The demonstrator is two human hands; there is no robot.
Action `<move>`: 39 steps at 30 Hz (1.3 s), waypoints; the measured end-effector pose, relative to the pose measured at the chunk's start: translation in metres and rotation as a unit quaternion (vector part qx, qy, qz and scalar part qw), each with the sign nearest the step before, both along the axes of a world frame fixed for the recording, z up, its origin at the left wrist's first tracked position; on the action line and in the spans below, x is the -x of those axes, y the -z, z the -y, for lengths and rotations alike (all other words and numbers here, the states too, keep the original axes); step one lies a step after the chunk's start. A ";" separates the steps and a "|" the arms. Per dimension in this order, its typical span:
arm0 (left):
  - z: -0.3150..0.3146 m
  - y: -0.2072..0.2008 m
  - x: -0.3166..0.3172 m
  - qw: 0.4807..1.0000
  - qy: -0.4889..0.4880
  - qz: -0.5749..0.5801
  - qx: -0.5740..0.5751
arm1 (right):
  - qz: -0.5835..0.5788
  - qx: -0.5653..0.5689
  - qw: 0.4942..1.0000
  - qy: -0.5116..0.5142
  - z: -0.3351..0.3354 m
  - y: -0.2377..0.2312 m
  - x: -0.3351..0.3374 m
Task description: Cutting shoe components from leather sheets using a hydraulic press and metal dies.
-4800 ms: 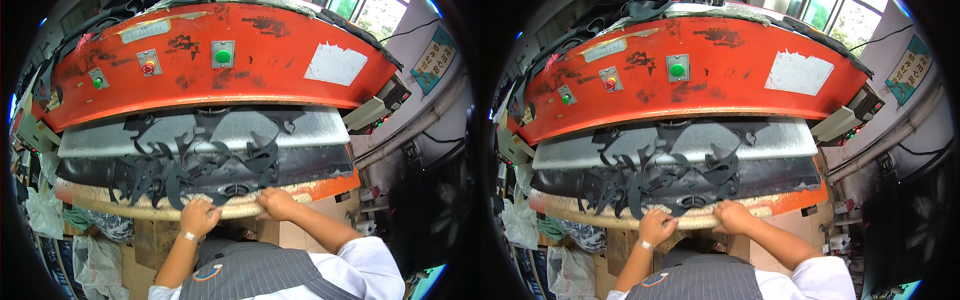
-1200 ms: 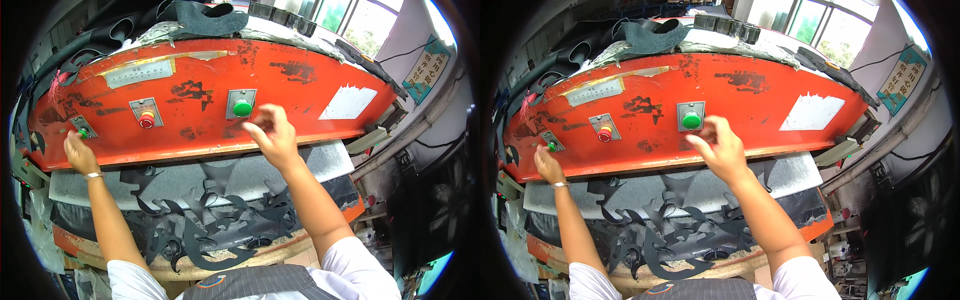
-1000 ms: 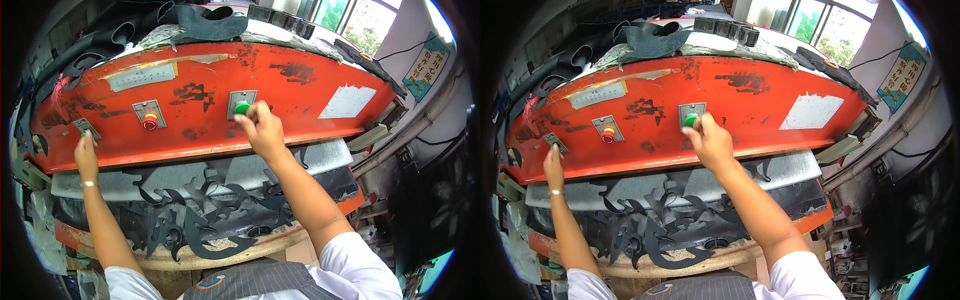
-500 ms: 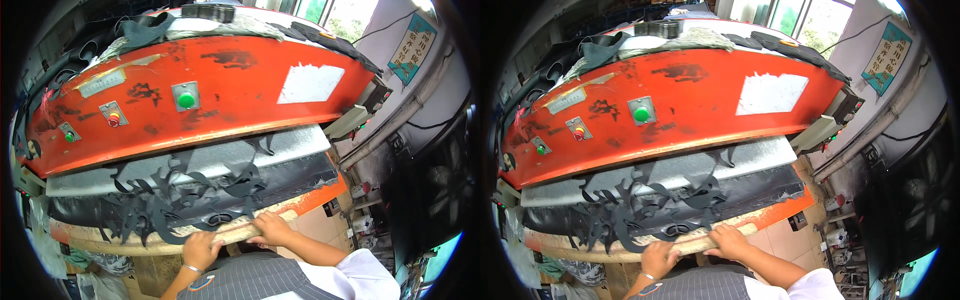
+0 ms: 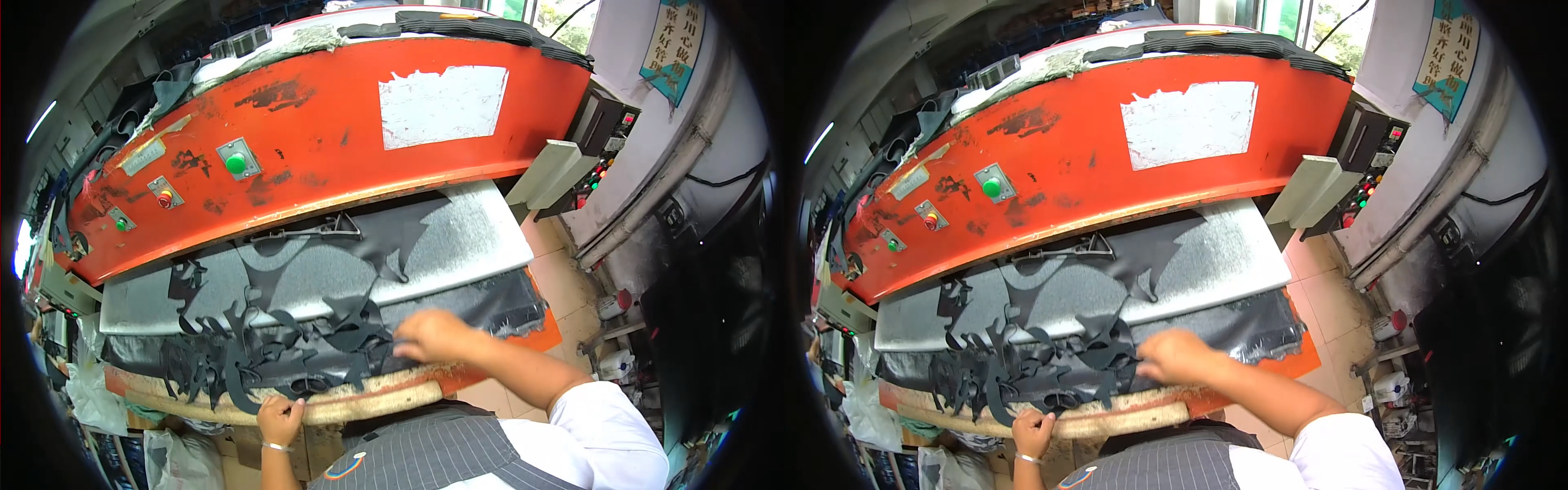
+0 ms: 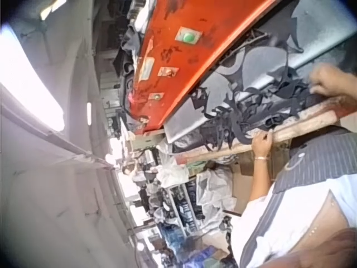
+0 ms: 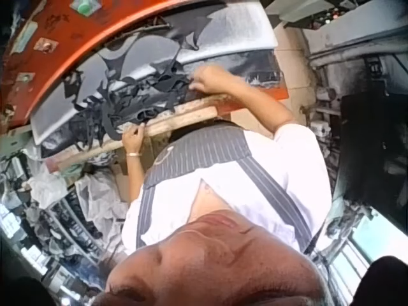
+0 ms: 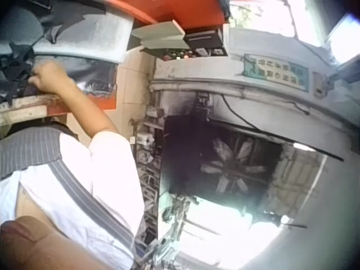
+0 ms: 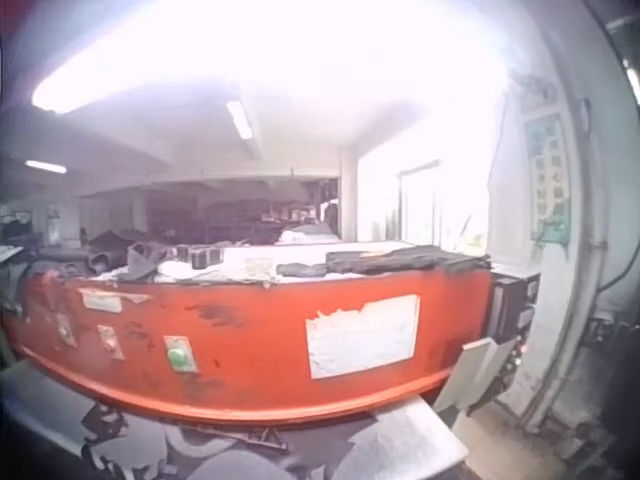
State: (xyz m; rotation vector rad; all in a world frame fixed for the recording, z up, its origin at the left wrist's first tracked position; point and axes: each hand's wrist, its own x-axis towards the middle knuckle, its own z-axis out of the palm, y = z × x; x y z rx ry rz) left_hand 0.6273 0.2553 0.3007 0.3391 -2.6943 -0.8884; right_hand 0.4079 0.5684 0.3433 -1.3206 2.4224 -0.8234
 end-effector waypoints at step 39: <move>0.018 -0.128 0.145 0.912 0.043 -0.284 0.294 | 0.174 0.115 0.978 -0.006 -0.058 -0.047 -0.071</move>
